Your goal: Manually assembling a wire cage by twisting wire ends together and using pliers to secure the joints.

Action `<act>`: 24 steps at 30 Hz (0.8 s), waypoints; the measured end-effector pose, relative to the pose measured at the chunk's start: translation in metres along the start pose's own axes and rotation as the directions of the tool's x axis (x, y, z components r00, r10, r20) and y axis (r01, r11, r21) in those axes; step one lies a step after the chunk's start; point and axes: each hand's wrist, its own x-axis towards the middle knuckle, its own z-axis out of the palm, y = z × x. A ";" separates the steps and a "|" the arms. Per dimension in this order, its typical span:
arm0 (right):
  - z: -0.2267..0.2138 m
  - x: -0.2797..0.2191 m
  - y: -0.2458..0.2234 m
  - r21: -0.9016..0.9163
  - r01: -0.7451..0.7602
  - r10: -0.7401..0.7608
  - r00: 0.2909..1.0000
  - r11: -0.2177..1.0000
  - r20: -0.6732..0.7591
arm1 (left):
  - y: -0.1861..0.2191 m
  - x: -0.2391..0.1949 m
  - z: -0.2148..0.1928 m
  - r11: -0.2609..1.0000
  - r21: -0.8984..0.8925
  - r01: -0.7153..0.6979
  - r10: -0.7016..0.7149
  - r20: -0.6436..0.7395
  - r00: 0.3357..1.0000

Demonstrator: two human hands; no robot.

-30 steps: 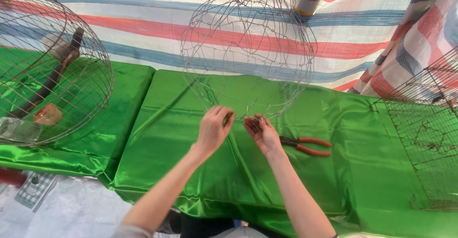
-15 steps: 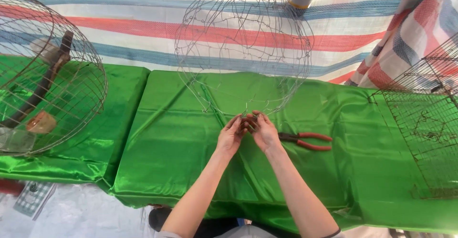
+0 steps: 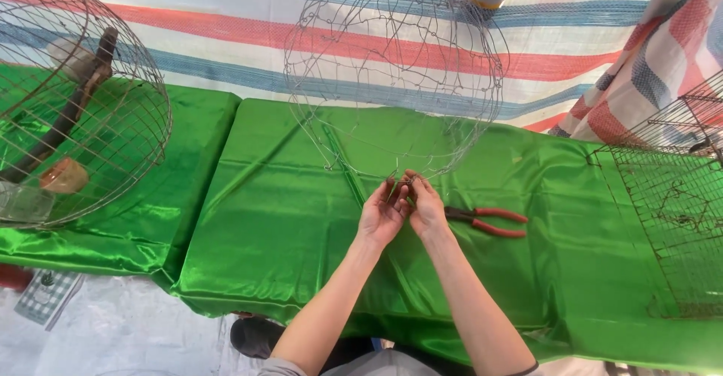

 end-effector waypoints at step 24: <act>0.003 -0.029 -0.007 -0.331 0.138 -0.137 0.990 0.934 0.024 | -0.011 0.000 0.023 0.949 -0.314 -0.031 0.025 -0.022 0.999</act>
